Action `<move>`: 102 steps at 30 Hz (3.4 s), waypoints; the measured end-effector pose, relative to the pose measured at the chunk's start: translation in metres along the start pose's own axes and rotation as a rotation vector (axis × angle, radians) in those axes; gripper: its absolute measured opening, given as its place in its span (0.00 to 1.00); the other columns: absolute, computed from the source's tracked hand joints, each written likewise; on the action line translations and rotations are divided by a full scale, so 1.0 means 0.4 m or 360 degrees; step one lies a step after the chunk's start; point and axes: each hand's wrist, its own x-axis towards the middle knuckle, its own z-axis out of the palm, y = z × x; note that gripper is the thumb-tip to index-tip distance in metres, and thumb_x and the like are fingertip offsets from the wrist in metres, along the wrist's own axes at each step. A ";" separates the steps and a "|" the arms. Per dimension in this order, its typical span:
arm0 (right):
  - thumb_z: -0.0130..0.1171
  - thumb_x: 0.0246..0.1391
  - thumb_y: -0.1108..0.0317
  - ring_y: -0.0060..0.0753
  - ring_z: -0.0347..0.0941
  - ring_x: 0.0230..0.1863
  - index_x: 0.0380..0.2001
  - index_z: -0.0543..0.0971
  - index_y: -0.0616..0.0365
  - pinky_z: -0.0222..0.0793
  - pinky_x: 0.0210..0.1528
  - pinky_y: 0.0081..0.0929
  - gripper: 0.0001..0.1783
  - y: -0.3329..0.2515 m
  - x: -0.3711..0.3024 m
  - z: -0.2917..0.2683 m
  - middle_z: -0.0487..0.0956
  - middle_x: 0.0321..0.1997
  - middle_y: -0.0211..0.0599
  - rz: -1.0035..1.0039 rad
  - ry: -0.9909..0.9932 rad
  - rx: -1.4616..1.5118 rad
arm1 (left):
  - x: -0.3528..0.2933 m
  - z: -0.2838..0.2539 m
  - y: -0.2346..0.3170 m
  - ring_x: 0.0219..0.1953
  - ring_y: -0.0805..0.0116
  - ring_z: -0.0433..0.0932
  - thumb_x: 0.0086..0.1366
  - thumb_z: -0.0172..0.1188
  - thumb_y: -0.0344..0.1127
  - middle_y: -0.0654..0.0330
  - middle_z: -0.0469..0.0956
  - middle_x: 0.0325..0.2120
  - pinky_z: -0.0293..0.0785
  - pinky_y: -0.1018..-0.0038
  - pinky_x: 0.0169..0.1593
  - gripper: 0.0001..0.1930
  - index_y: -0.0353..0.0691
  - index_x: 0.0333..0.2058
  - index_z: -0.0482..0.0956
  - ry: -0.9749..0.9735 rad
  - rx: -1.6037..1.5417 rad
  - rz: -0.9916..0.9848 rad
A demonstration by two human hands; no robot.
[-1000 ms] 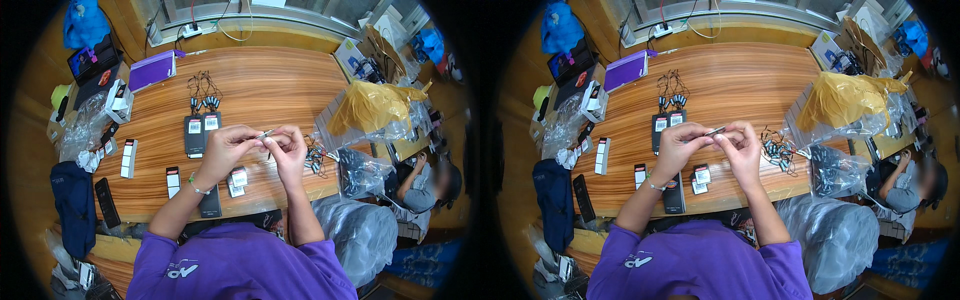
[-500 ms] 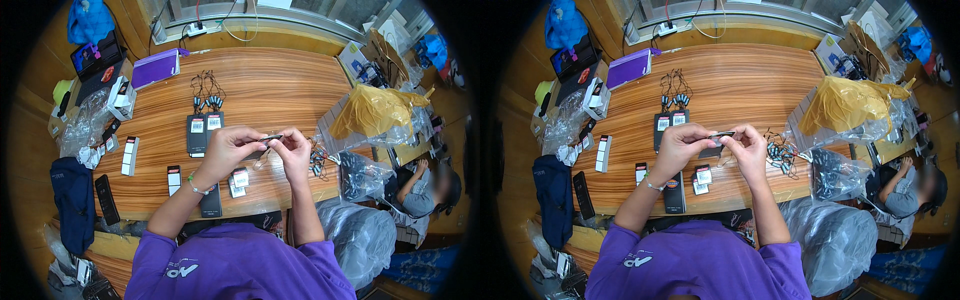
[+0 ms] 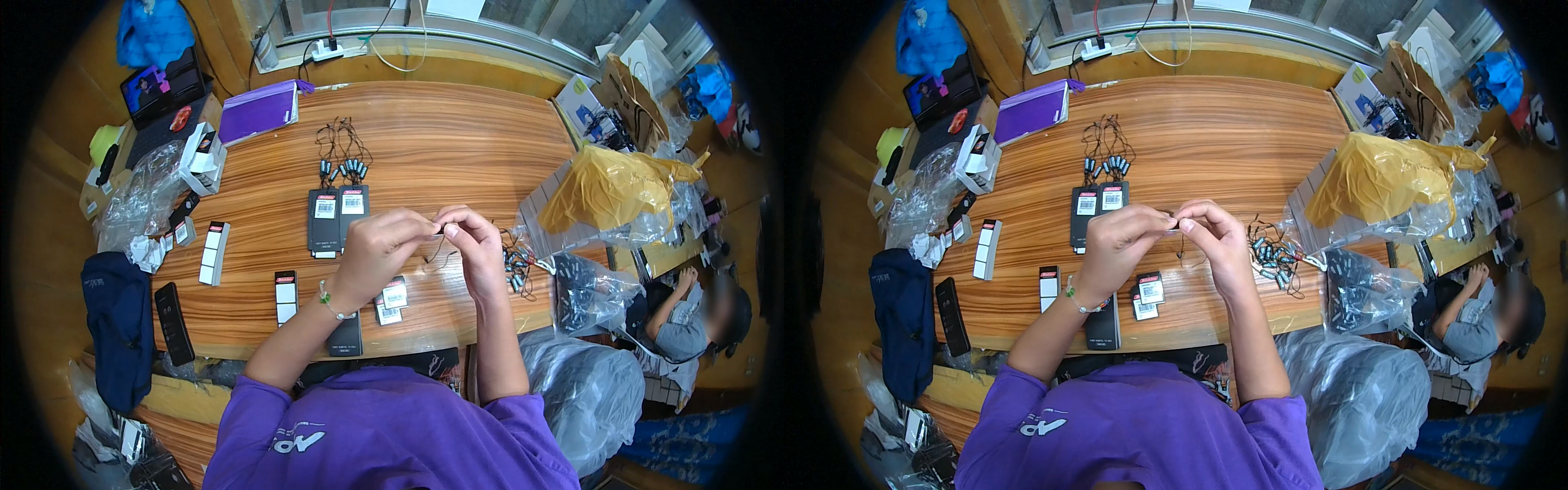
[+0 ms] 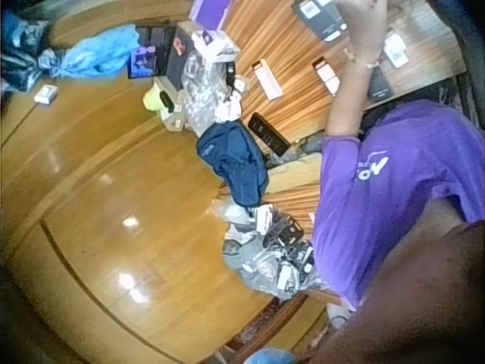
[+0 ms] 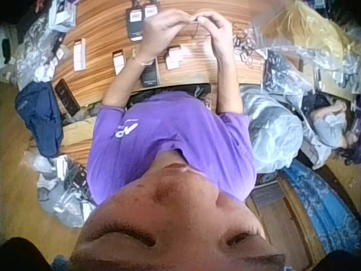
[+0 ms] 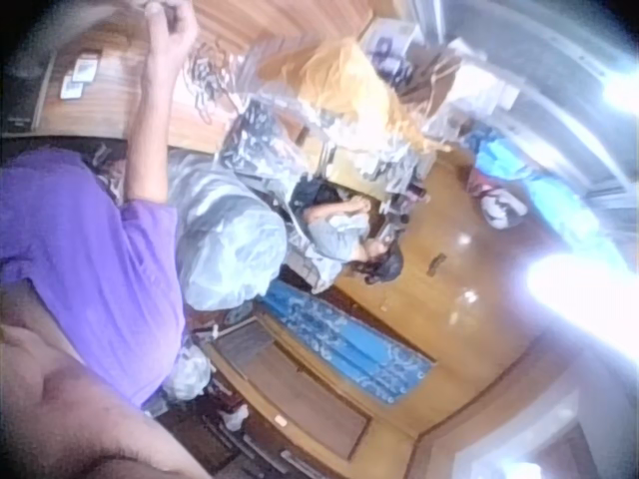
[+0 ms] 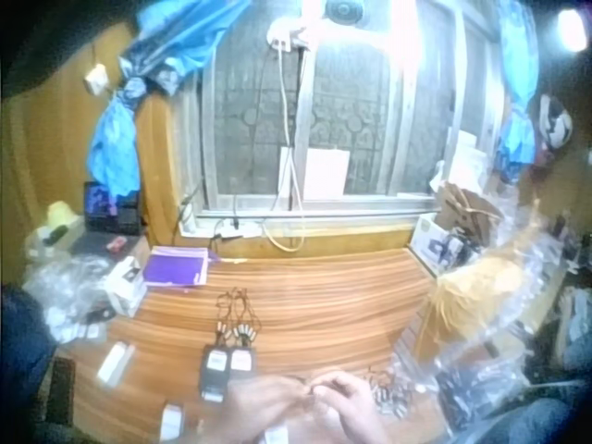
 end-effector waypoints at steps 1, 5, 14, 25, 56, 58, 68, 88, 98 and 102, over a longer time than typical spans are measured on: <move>0.55 0.50 0.73 0.23 0.68 0.39 0.29 0.76 0.61 0.61 0.45 0.20 0.03 0.002 0.004 -0.001 0.74 0.34 0.32 -0.0027 0.0044 0.0054 | 0.000 -0.001 -0.003 0.32 0.65 0.80 0.49 0.61 0.22 0.56 0.80 0.27 0.75 0.78 0.35 0.06 0.37 0.29 0.80 0.0002 0.0082 0.0111; 0.54 0.52 0.74 0.27 0.70 0.38 0.29 0.74 0.59 0.63 0.47 0.24 0.02 -0.016 0.036 0.004 0.75 0.34 0.37 -0.0200 0.0328 0.0468 | -0.003 -0.018 -0.023 0.31 0.64 0.80 0.50 0.61 0.23 0.56 0.79 0.27 0.76 0.76 0.34 0.05 0.37 0.27 0.80 0.0025 0.0339 0.0369; 0.51 0.57 0.70 0.27 0.70 0.28 0.35 0.72 0.60 0.70 0.40 0.29 0.06 -0.078 0.109 0.090 0.74 0.27 0.36 -0.0225 -0.0049 0.0785 | -0.073 -0.116 -0.045 0.36 0.68 0.77 0.51 0.63 0.29 0.59 0.77 0.37 0.74 0.74 0.40 0.20 0.37 0.45 0.73 0.0034 -0.0074 -0.0314; 0.53 0.54 0.73 0.23 0.65 0.27 0.42 0.72 0.63 0.63 0.39 0.27 0.12 -0.110 0.054 0.063 0.71 0.24 0.32 -0.0360 -0.0090 0.0450 | -0.351 -0.377 -0.102 0.52 0.59 0.65 0.47 0.67 0.40 0.57 0.69 0.45 0.60 0.69 0.56 0.28 0.39 0.48 0.73 -0.0411 0.0569 -0.1049; 0.52 0.47 0.82 0.29 0.69 0.21 0.41 0.64 0.63 0.65 0.26 0.23 0.17 -0.069 0.060 0.152 0.72 0.20 0.38 -0.0528 -0.0027 -0.1083 | 0.003 -0.123 0.013 0.29 0.74 0.78 0.52 0.62 0.26 0.57 0.81 0.30 0.74 0.80 0.33 0.09 0.35 0.34 0.80 0.0228 0.0056 -0.0368; 0.52 0.48 0.82 0.25 0.67 0.21 0.42 0.64 0.62 0.63 0.25 0.20 0.17 -0.054 0.060 0.145 0.72 0.20 0.35 -0.0536 0.0017 -0.0992 | 0.007 -0.122 0.019 0.29 0.75 0.78 0.53 0.61 0.26 0.58 0.81 0.30 0.73 0.80 0.32 0.09 0.35 0.34 0.80 0.0235 0.0009 -0.0374; 0.52 0.51 0.81 0.14 0.65 0.24 0.42 0.63 0.62 0.60 0.28 0.13 0.15 -0.042 0.067 0.143 0.73 0.23 0.30 -0.0409 0.0056 -0.0321 | 0.019 -0.118 0.022 0.31 0.73 0.78 0.53 0.60 0.25 0.59 0.80 0.30 0.73 0.79 0.33 0.08 0.36 0.34 0.80 0.0146 0.0016 -0.0347; 0.62 0.45 0.73 0.23 0.65 0.42 0.28 0.78 0.60 0.61 0.45 0.22 0.05 -0.057 0.106 0.081 0.71 0.38 0.31 0.0022 -0.0264 -0.0020 | 0.042 -0.122 -0.006 0.29 0.66 0.78 0.46 0.61 0.28 0.63 0.79 0.29 0.73 0.74 0.33 0.08 0.42 0.28 0.80 0.0259 0.0634 0.0367; 0.50 0.58 0.65 0.30 0.68 0.39 0.35 0.68 0.54 0.64 0.49 0.34 0.06 -0.067 0.133 0.079 0.71 0.34 0.34 -0.0293 -0.0161 0.1008 | 0.035 -0.124 -0.040 0.28 0.68 0.72 0.47 0.62 0.30 0.65 0.74 0.23 0.69 0.72 0.37 0.07 0.44 0.28 0.80 0.0244 0.0774 0.0382; 0.46 0.60 0.64 0.29 0.67 0.32 0.37 0.66 0.51 0.65 0.47 0.38 0.05 -0.068 0.139 0.089 0.70 0.28 0.32 -0.0281 -0.0333 0.1270 | 0.025 -0.109 -0.046 0.28 0.66 0.72 0.51 0.60 0.27 0.63 0.72 0.23 0.68 0.74 0.36 0.04 0.41 0.28 0.79 0.0100 0.0345 -0.0127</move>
